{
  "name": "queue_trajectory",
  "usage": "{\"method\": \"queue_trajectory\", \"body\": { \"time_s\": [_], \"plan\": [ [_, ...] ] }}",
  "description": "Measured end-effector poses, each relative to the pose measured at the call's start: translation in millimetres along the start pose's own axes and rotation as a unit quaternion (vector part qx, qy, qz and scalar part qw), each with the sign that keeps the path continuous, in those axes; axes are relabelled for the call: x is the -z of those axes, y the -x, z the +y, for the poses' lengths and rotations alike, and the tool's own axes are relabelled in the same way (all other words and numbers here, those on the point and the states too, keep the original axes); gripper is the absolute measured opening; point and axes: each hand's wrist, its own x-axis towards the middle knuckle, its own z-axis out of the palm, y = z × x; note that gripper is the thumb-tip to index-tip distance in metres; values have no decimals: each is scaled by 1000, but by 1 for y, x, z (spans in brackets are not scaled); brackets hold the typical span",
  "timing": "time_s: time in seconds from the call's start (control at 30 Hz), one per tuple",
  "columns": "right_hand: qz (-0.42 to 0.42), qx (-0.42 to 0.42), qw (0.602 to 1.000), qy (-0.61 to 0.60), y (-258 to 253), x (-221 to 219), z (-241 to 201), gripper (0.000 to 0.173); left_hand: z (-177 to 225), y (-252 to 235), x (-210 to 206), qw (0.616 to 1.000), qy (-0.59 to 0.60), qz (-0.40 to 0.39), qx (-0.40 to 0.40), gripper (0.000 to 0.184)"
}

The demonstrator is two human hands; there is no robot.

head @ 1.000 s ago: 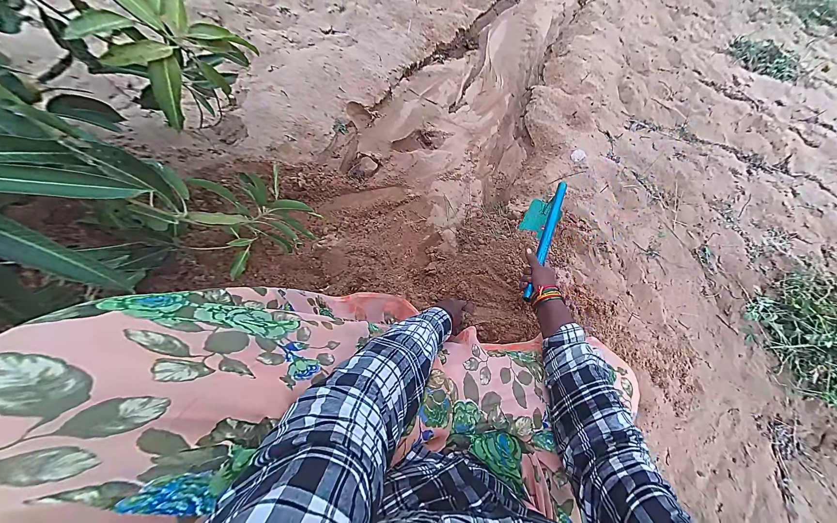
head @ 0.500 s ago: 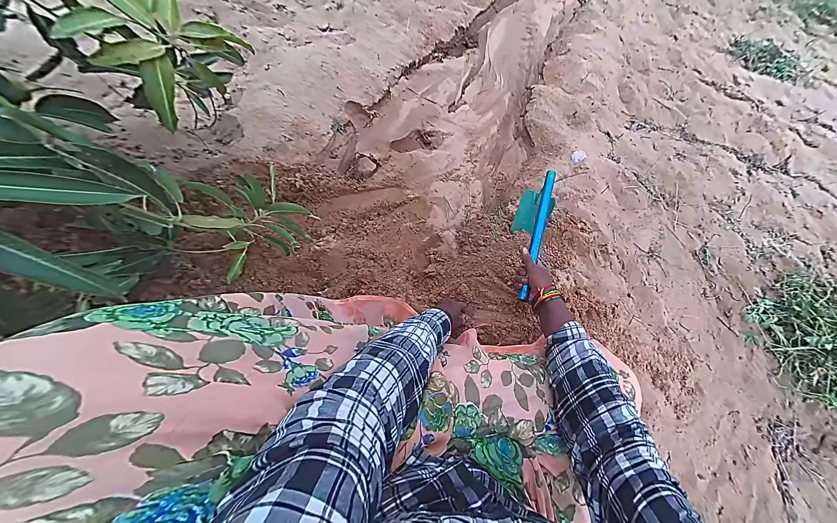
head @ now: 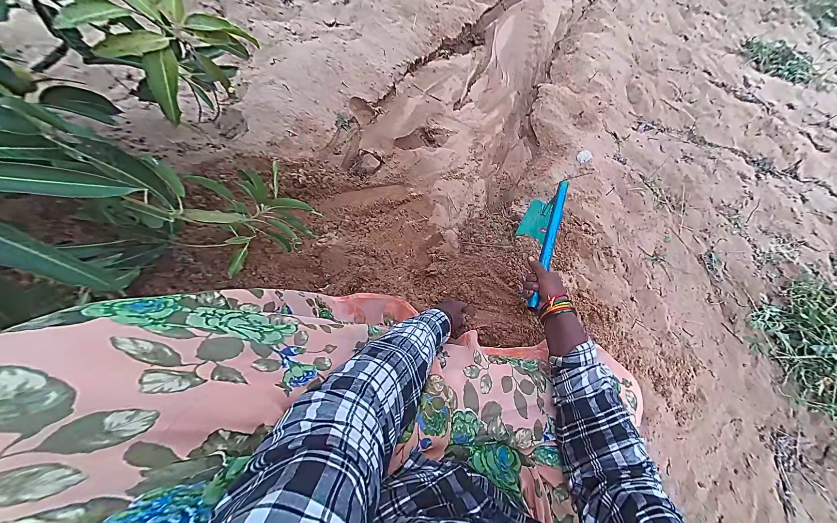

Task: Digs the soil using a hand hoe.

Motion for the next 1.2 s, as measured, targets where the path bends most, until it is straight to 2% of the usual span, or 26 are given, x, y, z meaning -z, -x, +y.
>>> {"method": "queue_trajectory", "body": {
  "time_s": [0.07,0.2,0.3,0.37,0.43,0.53,0.63,0.8,0.87,0.9,0.97,1.07,1.13,1.2],
  "plan": [
    [7,26,999,46,-2,-1,0,22,-1,0,1,1000,7,1,-2,49],
    [10,143,979,143,0,1,-13,28,0,1,5,1000,16,-5,-9,47],
    [7,225,967,123,-3,5,-19,26,-3,-4,5,1000,23,-9,-13,47],
    [29,245,963,111,-8,8,-19,27,-7,-9,5,1000,24,-12,-13,48],
    [67,233,964,111,-12,11,-18,32,-10,-14,5,1000,26,-13,-13,49],
    [99,165,979,59,-18,16,-25,32,-8,-12,9,999,30,-23,2,50],
    [87,101,991,-23,-31,33,-37,26,-9,-16,10,999,37,-28,1,47],
    [70,150,969,-183,-38,71,-52,39,-14,-25,8,999,25,-30,-10,42],
    [67,145,954,-252,-44,75,-46,55,-12,-24,9,999,21,-29,-5,42],
    [66,136,948,-279,-47,75,-42,58,-11,-23,8,999,20,-28,-3,41],
    [75,113,946,-294,-52,69,-34,50,-10,-23,8,999,21,-26,0,41],
    [63,66,974,-209,-55,56,-20,41,-9,-18,9,1000,20,-22,5,42],
    [71,37,993,-85,-55,43,-14,34,-8,-16,8,1000,18,-15,3,42],
    [62,25,994,83,-58,33,-9,36,-9,-15,6,1000,16,-9,-1,43]
  ]
}}
